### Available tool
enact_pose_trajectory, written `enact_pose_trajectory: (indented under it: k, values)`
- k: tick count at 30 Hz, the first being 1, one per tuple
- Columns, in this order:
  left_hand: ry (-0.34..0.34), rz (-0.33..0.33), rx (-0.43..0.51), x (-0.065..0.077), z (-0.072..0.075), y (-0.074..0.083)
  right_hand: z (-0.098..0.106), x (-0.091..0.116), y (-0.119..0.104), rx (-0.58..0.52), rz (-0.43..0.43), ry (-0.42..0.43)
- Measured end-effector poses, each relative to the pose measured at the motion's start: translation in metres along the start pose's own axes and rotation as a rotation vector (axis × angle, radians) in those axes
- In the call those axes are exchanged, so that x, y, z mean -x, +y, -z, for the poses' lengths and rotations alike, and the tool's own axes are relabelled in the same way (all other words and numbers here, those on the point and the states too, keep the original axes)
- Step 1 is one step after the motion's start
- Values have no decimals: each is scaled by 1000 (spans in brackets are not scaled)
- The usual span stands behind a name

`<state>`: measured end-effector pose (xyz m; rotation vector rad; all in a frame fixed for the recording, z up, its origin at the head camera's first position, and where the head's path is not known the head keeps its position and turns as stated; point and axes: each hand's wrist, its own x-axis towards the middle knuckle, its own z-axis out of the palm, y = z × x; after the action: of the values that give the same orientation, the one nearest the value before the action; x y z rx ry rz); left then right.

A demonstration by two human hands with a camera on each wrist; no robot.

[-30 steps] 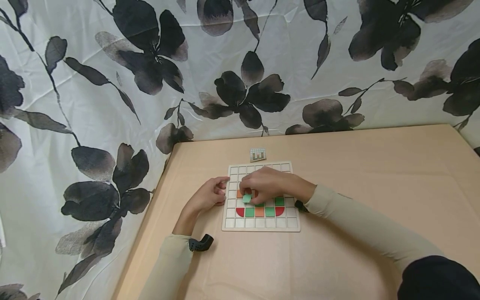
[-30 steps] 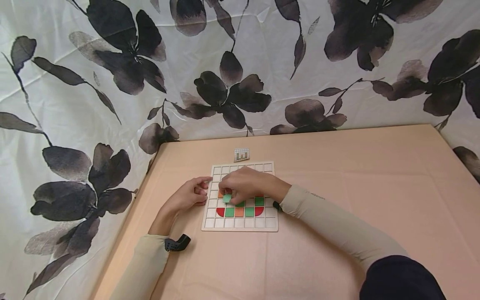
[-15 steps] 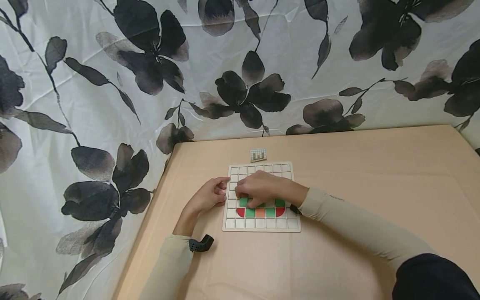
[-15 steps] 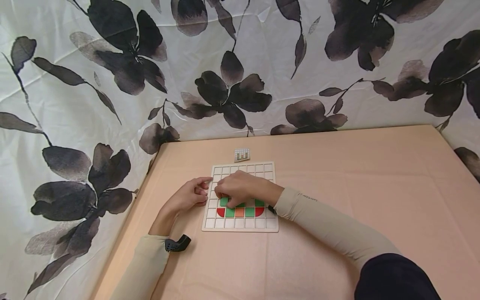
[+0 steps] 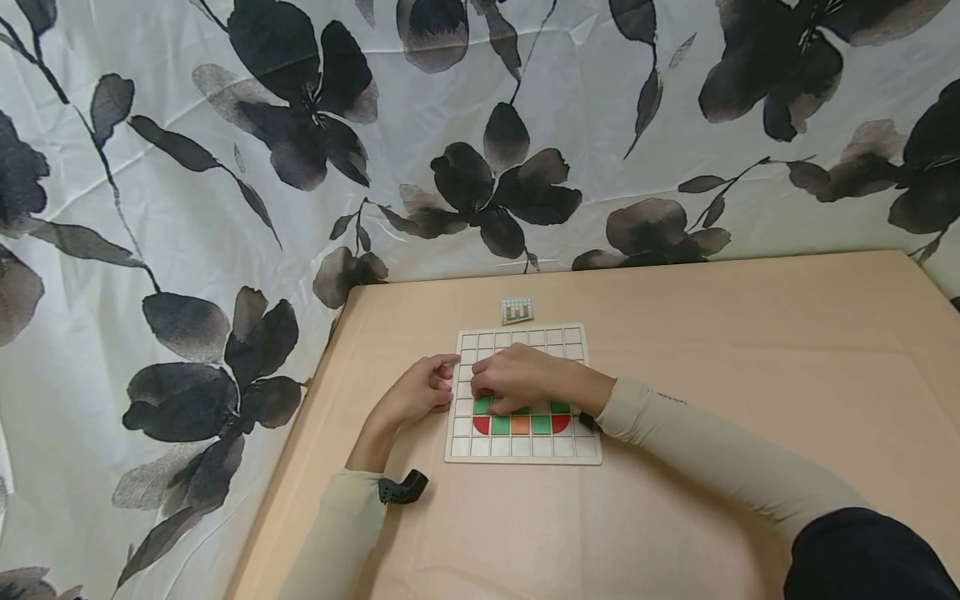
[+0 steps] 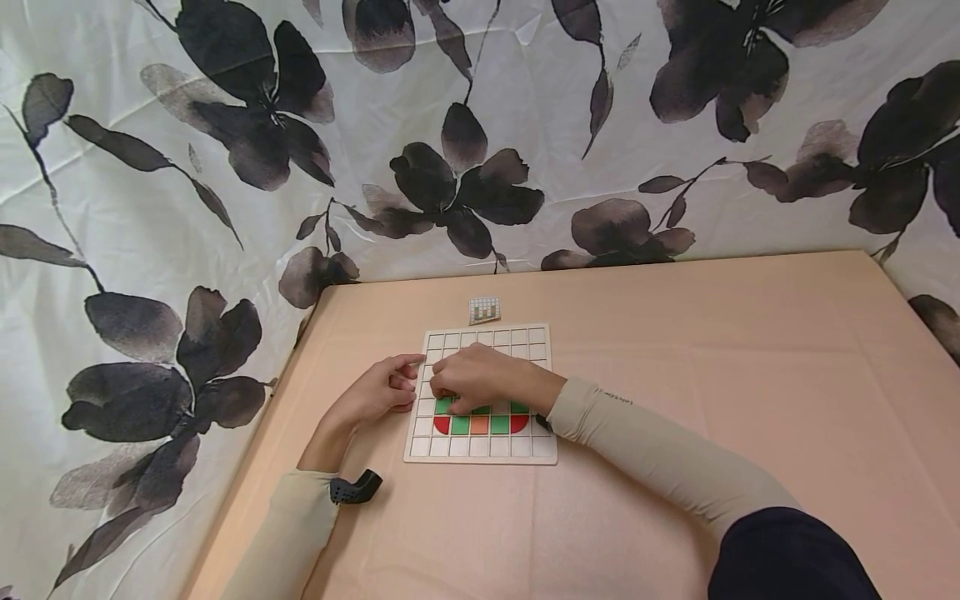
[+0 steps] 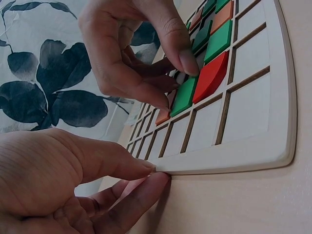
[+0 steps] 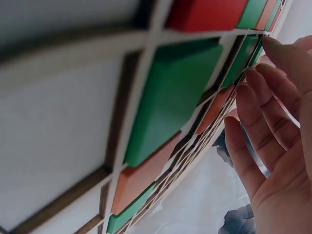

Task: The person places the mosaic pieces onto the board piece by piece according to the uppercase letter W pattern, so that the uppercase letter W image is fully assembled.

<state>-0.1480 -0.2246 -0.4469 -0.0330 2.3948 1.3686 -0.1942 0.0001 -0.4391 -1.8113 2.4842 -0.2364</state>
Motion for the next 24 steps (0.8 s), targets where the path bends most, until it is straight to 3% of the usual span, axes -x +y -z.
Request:
enact_pose_trajectory:
  k: [17, 24]
  values:
    - [-7, 2, 0, 2, -1, 3, -2, 4, 2, -7, -29, -12]
    - [-4, -2, 6, 2, -1, 4, 1, 17, 8, -82, -40, 6]
